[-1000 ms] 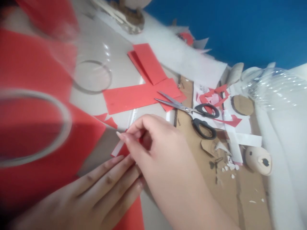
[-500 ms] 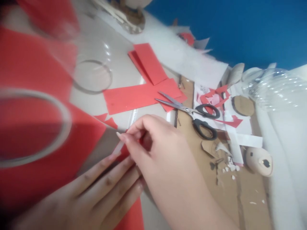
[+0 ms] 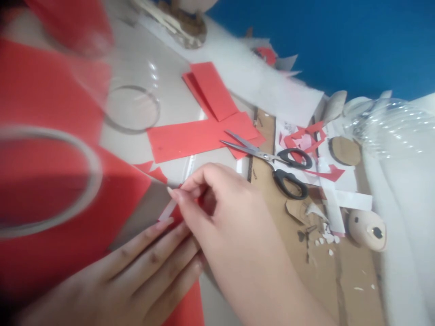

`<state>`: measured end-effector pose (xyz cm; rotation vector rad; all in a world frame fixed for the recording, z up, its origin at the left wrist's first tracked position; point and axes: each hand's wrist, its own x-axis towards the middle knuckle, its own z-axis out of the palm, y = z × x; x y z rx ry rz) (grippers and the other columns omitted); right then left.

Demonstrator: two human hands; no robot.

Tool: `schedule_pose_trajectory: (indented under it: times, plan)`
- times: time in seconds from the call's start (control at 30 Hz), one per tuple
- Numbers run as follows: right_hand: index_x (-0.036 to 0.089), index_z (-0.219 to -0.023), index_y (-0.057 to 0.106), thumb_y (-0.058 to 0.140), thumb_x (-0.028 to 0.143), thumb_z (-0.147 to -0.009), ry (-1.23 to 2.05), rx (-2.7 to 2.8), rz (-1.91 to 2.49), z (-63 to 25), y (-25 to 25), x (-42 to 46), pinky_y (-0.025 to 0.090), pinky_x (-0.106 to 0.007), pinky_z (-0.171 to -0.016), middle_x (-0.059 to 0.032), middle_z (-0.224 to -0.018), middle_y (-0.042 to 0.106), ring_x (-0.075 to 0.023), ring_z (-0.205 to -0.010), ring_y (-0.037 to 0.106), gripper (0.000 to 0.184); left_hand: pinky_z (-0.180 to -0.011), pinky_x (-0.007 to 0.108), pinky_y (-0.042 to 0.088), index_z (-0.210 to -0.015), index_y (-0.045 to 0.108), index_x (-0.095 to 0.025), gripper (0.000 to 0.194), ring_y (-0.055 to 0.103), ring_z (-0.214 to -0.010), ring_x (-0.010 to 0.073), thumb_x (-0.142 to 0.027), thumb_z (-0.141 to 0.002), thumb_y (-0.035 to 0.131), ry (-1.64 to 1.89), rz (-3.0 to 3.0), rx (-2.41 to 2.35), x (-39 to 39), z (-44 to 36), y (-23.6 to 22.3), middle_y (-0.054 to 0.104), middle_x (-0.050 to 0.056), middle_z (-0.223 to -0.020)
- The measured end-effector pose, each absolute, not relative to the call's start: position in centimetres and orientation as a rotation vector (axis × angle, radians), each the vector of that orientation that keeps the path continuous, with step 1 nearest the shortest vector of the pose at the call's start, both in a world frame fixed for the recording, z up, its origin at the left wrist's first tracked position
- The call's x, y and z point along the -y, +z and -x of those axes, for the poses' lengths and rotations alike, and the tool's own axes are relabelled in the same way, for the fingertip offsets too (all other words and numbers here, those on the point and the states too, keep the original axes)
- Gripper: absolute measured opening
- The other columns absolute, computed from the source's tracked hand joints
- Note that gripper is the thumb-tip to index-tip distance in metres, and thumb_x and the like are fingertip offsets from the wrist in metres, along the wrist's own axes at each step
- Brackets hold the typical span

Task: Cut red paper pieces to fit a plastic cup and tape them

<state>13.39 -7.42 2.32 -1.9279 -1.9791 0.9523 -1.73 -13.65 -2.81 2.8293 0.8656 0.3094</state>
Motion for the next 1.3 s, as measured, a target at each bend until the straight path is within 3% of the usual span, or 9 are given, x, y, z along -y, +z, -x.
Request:
schedule_pose_trajectory:
  times: [0.13,0.5,0.77,0.83,0.97,1.1,1.3]
  plan:
    - [0.024,-0.069,0.055,0.058,0.026,-0.080,0.963,1.975,1.933,-13.4,2.3,7.5,0.044,-0.022,-0.041,0.0061,-0.059,0.065,-0.0113,-0.045,0.059,0.012,-0.107,0.037,0.022,-0.127,0.048,-0.016,0.042,0.038,-0.127,0.0232,-0.028,-0.088,0.041,0.399,-2.943,-0.827,13.1,1.6,-2.5,0.050,0.004,-0.134]
    - [0.023,-0.069,0.054,0.058,0.025,-0.081,0.998,1.948,1.968,-13.2,2.4,7.4,0.044,-0.018,-0.041,0.0067,-0.058,0.064,-0.0096,-0.046,0.060,0.013,-0.105,0.037,0.027,-0.128,0.047,-0.017,0.044,0.040,-0.126,0.0230,-0.030,-0.086,0.043,0.382,-2.973,-0.819,13.1,1.6,-2.4,0.051,0.004,-0.133]
    - [0.024,-0.071,0.055,0.057,0.023,-0.081,0.944,1.984,1.848,-13.7,1.8,7.5,0.044,-0.020,-0.042,0.0060,-0.060,0.064,-0.0108,-0.046,0.059,0.010,-0.106,0.038,0.023,-0.128,0.046,-0.016,0.042,0.038,-0.126,0.0235,-0.026,-0.088,0.039,0.376,-2.935,-0.818,13.1,1.6,-2.3,0.050,0.003,-0.133]
    - [0.025,-0.080,0.056,0.056,0.025,-0.082,0.904,1.974,1.862,-13.8,1.6,7.5,0.046,-0.022,-0.044,0.0039,-0.066,0.063,-0.0126,-0.051,0.061,0.002,-0.105,0.038,0.022,-0.128,0.046,-0.015,0.041,0.039,-0.126,0.0231,-0.024,-0.089,0.036,0.364,-2.941,-0.816,13.1,1.6,-2.3,0.050,0.002,-0.134]
    - [0.025,-0.101,0.051,0.052,0.028,-0.085,0.872,1.866,1.859,-13.8,1.3,7.5,0.048,-0.022,-0.048,0.0036,-0.074,0.058,-0.0096,-0.050,0.058,0.017,-0.105,0.036,0.022,-0.130,0.044,-0.016,0.042,0.039,-0.125,0.0204,-0.021,-0.091,0.029,0.294,-2.948,-0.816,13.1,1.6,-2.0,0.049,0.000,-0.135]
    - [0.024,-0.101,0.050,0.044,0.030,-0.089,0.944,1.779,1.839,-13.6,1.4,7.6,0.046,-0.020,-0.046,0.0020,-0.083,0.058,-0.0065,-0.048,0.056,0.015,-0.104,0.034,0.022,-0.128,0.048,-0.021,0.041,0.039,-0.126,0.0164,-0.021,-0.092,0.029,0.248,-2.948,-0.902,13.4,1.4,-1.8,0.051,-0.003,-0.133]
    - [0.022,-0.097,0.052,0.039,0.027,-0.092,0.854,1.922,1.744,-13.5,3.8,8.1,0.050,-0.028,-0.065,-0.0024,-0.090,0.062,-0.0139,-0.072,0.061,0.015,-0.101,0.032,0.026,-0.126,0.049,-0.020,0.038,0.043,-0.122,0.0155,-0.022,-0.092,0.032,0.351,-2.984,-1.010,13.7,1.1,-2.0,0.049,0.000,-0.135]
